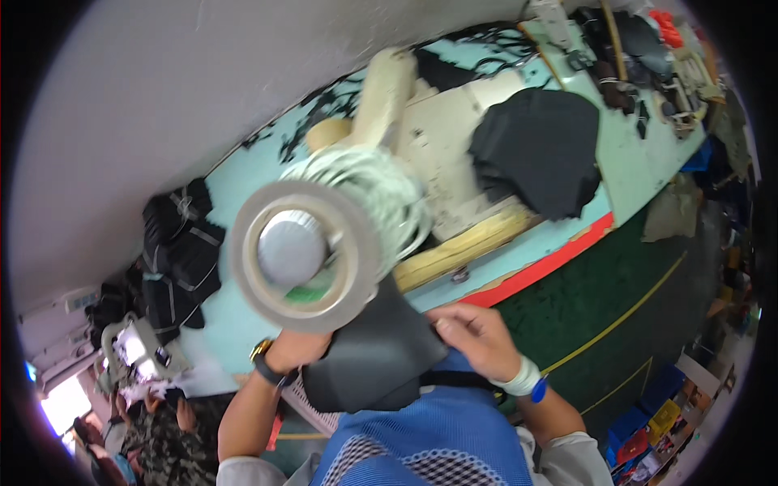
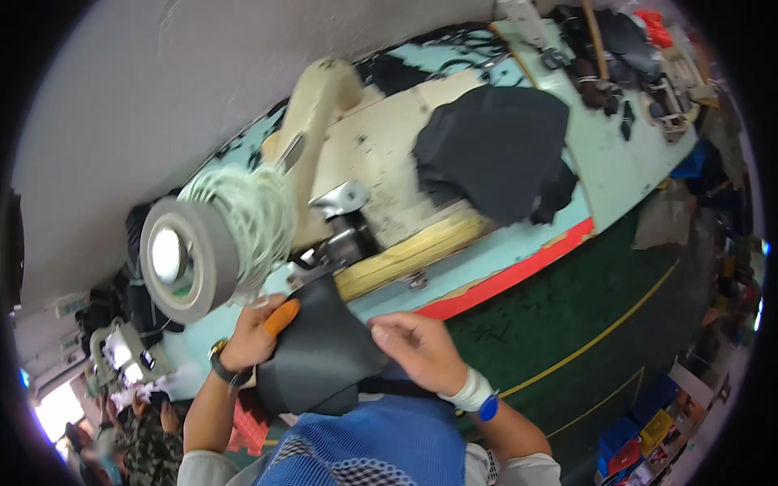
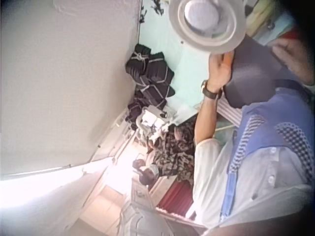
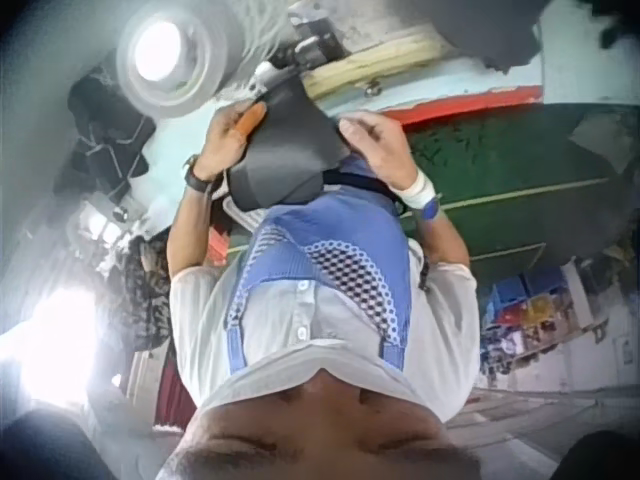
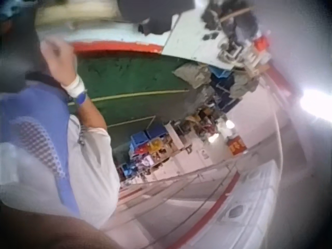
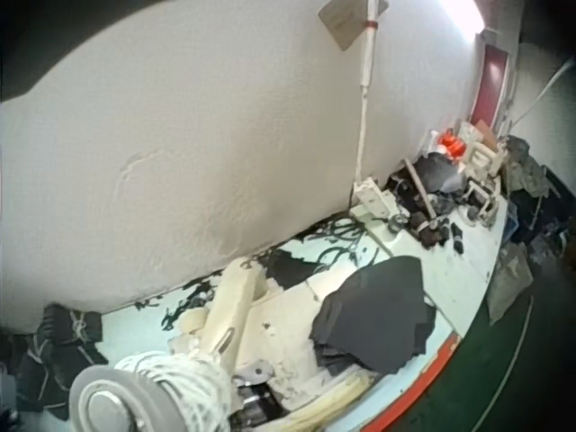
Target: The person picks up black fabric pieces and feeds them one by one through a skiving machine to skive their edges.
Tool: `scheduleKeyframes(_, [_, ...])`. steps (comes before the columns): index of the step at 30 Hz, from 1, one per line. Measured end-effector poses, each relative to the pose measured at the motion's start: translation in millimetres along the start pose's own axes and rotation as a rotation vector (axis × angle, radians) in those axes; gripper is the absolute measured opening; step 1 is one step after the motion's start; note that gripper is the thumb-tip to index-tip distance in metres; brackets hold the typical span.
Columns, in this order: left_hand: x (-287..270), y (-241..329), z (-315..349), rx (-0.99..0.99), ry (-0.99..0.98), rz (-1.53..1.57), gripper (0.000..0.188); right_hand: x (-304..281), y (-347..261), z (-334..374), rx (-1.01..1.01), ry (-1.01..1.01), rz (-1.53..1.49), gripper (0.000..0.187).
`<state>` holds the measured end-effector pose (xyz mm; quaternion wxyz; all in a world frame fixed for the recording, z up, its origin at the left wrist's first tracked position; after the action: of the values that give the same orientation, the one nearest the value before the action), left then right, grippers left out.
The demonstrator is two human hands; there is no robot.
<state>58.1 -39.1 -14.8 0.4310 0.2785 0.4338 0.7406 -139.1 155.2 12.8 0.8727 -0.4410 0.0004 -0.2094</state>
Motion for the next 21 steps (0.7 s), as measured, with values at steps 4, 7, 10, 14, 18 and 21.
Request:
scheduleKeyframes(4, [-0.8, 8.0, -18.1, 0.013, 0.003, 0.002, 0.021, -2.1, -1.2, -1.7, 0.035, -0.026, -0.164, 0.034])
scheduleKeyframes(7, [-7.0, 20.8, -20.1, 0.027, 0.030, -0.045, 0.022, -3.9, 2.8, -7.9, 0.078, -0.036, -0.269, 0.035])
scheduleKeyframes(10, [-12.6, 20.9, -23.2, 0.022, -0.029, -0.073, 0.029, -2.9, 1.0, -15.7, 0.127, -0.006, -0.305, 0.032])
scheduleKeyframes(14, [3.0, 31.8, -38.3, 0.179, -0.001, -0.222, 0.020, -18.2, -7.5, -22.4, 0.009, 0.184, -0.113, 0.028])
scheduleKeyframes(18, [-1.1, 12.2, -35.5, 0.292, -0.014, -0.187, 0.011, -48.4, -86.5, 30.4, -0.474, 0.982, 0.757, 0.010])
scheduleKeyframes(21, [-7.1, 15.8, -36.7, -0.058, -0.019, -0.264, 0.018, -64.9, -127.3, 27.1, -0.828, 1.331, 1.042, 0.020])
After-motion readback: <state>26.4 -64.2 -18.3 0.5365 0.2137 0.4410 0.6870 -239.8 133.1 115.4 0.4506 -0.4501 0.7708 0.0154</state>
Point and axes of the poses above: each hand's wrist, its own z-axis away from the middle knuckle, its own x-axis out of the palm, y = z × x, the point moved 2 cm from there along -z, towards the middle knuckle, and after that the axes turned 8 degrees about z, right-handed, at the moved point
